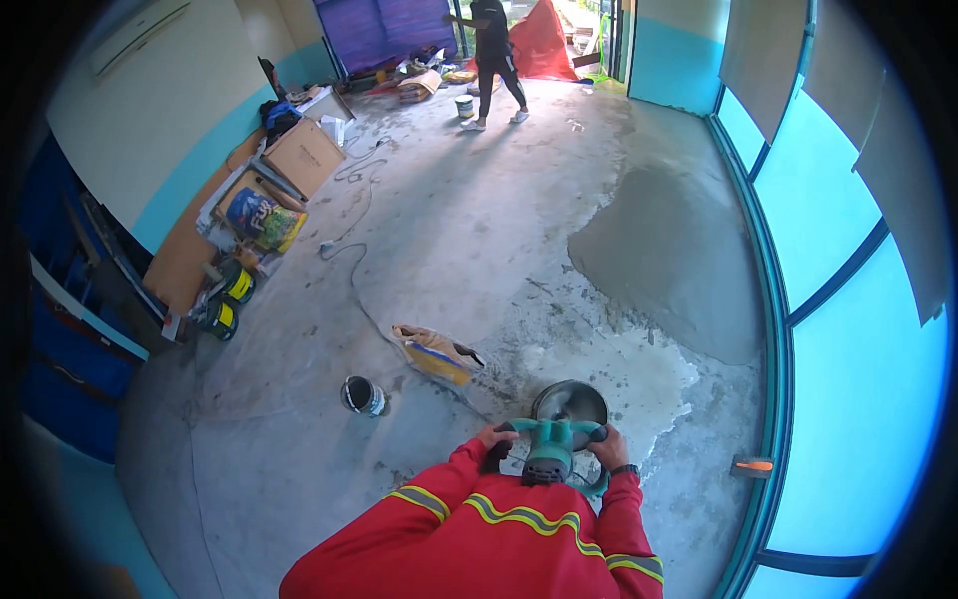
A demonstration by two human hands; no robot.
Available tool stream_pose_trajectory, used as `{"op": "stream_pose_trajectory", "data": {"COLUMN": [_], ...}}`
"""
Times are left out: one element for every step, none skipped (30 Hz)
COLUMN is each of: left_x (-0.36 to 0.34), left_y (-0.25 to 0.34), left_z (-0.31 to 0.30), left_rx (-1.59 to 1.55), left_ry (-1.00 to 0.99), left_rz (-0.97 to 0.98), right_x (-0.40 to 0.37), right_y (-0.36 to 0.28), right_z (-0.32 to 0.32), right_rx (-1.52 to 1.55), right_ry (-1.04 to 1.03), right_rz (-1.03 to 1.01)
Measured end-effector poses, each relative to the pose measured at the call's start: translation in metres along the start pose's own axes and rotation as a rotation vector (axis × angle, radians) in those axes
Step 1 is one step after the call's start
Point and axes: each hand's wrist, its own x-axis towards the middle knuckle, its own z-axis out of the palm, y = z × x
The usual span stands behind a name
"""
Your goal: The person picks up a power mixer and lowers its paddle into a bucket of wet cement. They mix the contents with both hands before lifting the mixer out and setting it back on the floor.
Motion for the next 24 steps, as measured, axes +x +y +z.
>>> {"op": "stream_pose_trajectory", "data": {"left_x": [0.000, 0.003, 0.008, 0.011, 0.016, 0.017, 0.016, 0.004, 0.002, -0.003, -0.007, -0.006, -0.006, -0.008, -0.008, -0.008, -0.009, -0.011, -0.010, -0.009, -0.008, -0.009, -0.011, -0.013], "left_y": [-0.004, -0.008, -0.012, -0.018, -0.024, -0.025, -0.023, -0.014, -0.009, -0.001, 0.004, 0.003, 0.006, 0.006, 0.008, 0.011, 0.009, 0.007, 0.008, 0.011, 0.013, 0.014, 0.015, 0.017], "left_z": [-0.002, -0.004, -0.006, -0.012, -0.016, -0.018, -0.018, -0.004, 0.001, 0.010, 0.015, 0.017, 0.017, 0.017, 0.018, 0.019, 0.020, 0.021, 0.022, 0.024, 0.025, 0.026, 0.026, 0.026], "left_rx": [-0.010, -0.019, -0.026, -0.027, 0.073, 0.117, 0.161, 0.118, 0.016, 0.034, 0.055, 0.060, 0.060, 0.060, 0.083, 0.105, 0.123, 0.144, 0.163, 0.180, 0.191, 0.202, 0.213, 0.223], "left_ry": [0.013, 0.024, 0.009, -0.014, 0.042, 0.017, -0.008, 0.044, 0.041, 0.053, 0.075, 0.064, 0.058, 0.056, 0.055, 0.053, 0.053, 0.048, 0.042, 0.037, 0.032, 0.030, 0.029, 0.033], "left_rz": [-0.010, -0.019, 0.004, 0.007, 0.088, 0.101, 0.114, 0.182, 0.046, 0.037, 0.039, 0.036, 0.039, 0.044, 0.032, 0.022, 0.006, -0.009, -0.017, -0.023, -0.022, -0.024, -0.025, -0.022], "right_x": [-0.001, 0.000, -0.002, 0.001, 0.015, -0.010, -0.003, -0.020, -0.022, -0.026, -0.030, -0.033, -0.033, -0.037, -0.039, -0.042, -0.047, -0.050, -0.054, -0.056, -0.058, -0.061, -0.062, -0.061], "right_y": [-0.009, -0.014, -0.014, -0.010, 0.034, -0.020, 0.015, -0.015, -0.006, -0.004, -0.003, 0.000, -0.002, 0.001, 0.004, 0.006, 0.008, 0.011, 0.012, 0.015, 0.017, 0.020, 0.022, 0.025], "right_z": [0.000, -0.002, -0.004, 0.001, 0.023, -0.002, 0.014, -0.002, 0.000, -0.002, -0.002, -0.003, -0.004, -0.001, 0.001, 0.001, 0.002, 0.002, 0.003, 0.004, 0.006, 0.009, 0.011, 0.012], "right_rx": [0.000, 0.000, -0.003, 0.033, -0.095, 0.052, -0.032, 0.031, 0.047, 0.044, 0.048, 0.067, 0.082, 0.101, 0.099, 0.096, 0.091, 0.102, 0.105, 0.107, 0.110, 0.115, 0.121, 0.128], "right_ry": [0.001, 0.004, 0.006, -0.007, -0.003, -0.004, 0.017, 0.061, 0.073, 0.090, 0.104, 0.104, 0.102, 0.098, 0.106, 0.115, 0.118, 0.105, 0.105, 0.105, 0.102, 0.102, 0.100, 0.100], "right_rz": [-0.013, -0.026, -0.030, -0.030, -0.253, -0.055, -0.158, -0.011, -0.030, 0.009, 0.036, 0.065, 0.086, 0.105, 0.109, 0.113, 0.120, 0.154, 0.169, 0.181, 0.193, 0.190, 0.184, 0.175]}}
